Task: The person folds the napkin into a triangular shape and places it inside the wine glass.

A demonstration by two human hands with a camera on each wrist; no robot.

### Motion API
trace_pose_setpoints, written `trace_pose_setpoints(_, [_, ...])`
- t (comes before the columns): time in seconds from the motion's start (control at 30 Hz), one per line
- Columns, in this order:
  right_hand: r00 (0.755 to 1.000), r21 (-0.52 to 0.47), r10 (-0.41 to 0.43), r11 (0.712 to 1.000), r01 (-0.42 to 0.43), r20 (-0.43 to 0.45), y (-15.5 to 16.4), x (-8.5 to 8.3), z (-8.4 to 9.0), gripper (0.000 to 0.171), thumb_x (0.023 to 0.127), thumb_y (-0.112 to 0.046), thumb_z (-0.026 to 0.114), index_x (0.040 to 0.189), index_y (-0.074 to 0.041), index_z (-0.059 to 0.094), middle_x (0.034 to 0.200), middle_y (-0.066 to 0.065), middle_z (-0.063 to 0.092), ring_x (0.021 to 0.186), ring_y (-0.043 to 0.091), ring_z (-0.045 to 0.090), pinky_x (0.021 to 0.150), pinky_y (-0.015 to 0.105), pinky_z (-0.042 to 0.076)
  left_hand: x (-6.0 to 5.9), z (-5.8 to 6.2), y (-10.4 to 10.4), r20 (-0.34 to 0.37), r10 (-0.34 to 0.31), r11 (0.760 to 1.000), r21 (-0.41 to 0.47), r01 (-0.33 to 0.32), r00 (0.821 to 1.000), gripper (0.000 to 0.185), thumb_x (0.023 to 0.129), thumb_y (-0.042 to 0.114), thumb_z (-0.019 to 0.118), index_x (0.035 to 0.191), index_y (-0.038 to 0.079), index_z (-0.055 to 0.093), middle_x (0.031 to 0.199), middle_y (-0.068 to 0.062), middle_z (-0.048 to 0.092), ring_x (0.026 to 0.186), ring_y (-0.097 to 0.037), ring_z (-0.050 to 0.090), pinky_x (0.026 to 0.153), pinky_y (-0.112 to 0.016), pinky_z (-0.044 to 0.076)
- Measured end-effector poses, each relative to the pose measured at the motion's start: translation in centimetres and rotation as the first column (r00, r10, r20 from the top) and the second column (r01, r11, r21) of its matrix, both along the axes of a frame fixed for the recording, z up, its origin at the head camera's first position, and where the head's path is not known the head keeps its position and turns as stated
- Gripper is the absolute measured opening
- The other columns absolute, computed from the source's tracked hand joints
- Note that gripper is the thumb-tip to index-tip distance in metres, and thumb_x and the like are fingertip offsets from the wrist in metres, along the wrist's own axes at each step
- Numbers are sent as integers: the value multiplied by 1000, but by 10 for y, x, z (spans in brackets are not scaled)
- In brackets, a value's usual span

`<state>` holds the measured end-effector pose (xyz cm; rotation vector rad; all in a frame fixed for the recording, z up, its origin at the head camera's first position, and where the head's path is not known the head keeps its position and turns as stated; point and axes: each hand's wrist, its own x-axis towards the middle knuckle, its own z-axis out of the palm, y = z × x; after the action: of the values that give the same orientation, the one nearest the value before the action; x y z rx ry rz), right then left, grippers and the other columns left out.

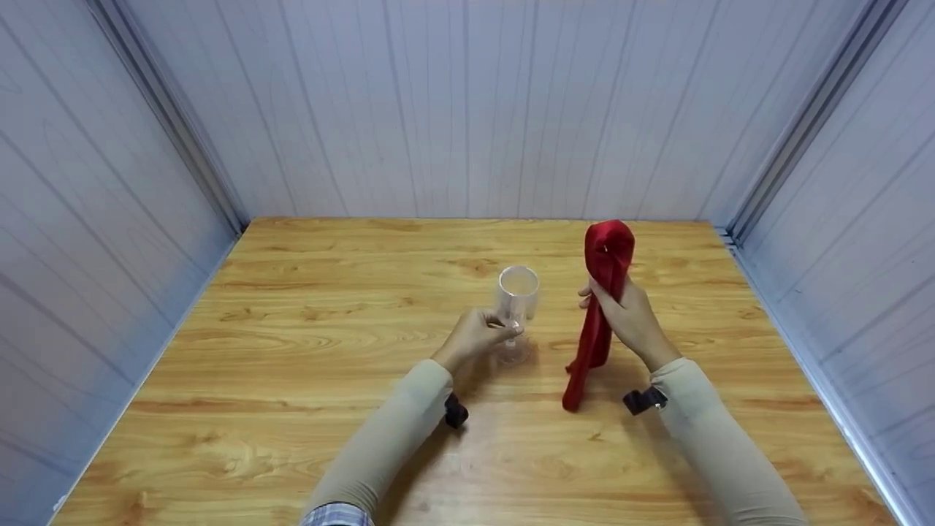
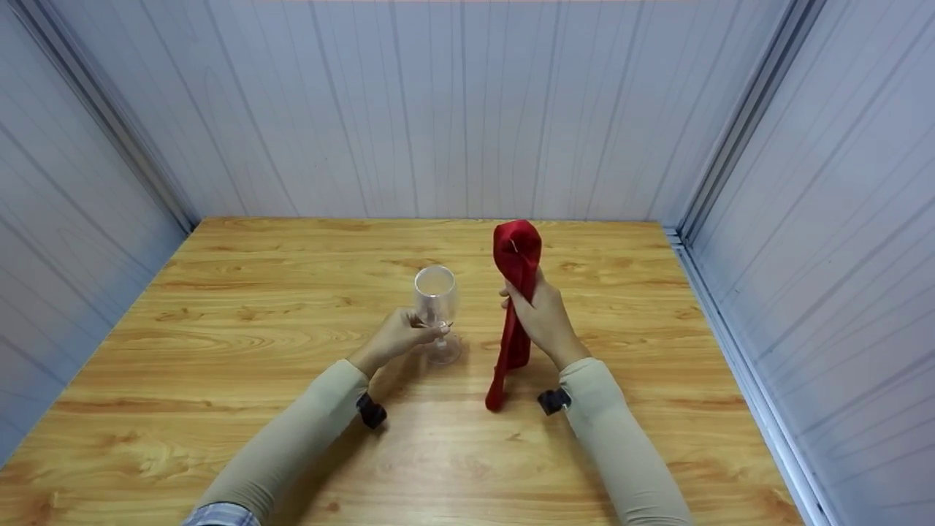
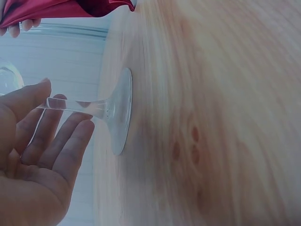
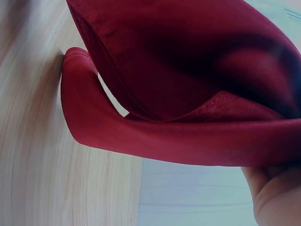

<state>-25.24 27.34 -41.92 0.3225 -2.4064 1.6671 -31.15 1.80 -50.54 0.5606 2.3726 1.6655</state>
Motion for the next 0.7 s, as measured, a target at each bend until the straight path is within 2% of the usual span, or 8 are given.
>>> trace_pose_setpoints(0.2, [1000,8,-3,1000,3,-9,2,0,-1,23,106,-15,51,118,5,53,101,18,69,93,41,68,79,28,55,1,4,-1,42,-43,999,34,42,998,18,90,16,77,87,-2,73,88,-6,74,91,-28,70,80,-35,56])
trace_pose_setpoints(0.37, [1000,-2,10,1000,-10,-7,2,0,0,24,105,-15,52,116,6,55,99,14,70,94,45,67,78,29,55,3,10,-6,43,-80,997,-20,80,996,24,90,23,77,102,2,73,99,-6,75,96,-20,70,86,-33,54])
trace_pose_setpoints(0.5, [1000,5,15,1000,-15,-3,2,0,2,24,105,-15,52,115,6,56,98,15,70,94,44,68,79,29,55,4,17,-11,59,-135,991,-10,136,989,27,90,18,76,108,0,66,107,-10,72,101,-22,69,86,-34,55])
trace_pose_setpoints(0.6, [1000,25,14,1000,-14,-6,2,1,5,24,105,-14,54,113,9,59,98,20,71,94,43,68,78,27,54,4,23,-16,53,-174,985,4,174,983,38,90,16,76,121,0,60,114,-13,68,109,-28,66,88,-36,55])
trace_pose_setpoints(0.7, [1000,54,17,998,-16,-10,2,2,6,25,104,-12,55,109,11,63,96,26,70,94,44,68,77,24,52,6,28,-21,25,-177,983,-49,178,984,51,89,22,78,130,3,54,124,-12,63,118,-32,60,93,-38,52])
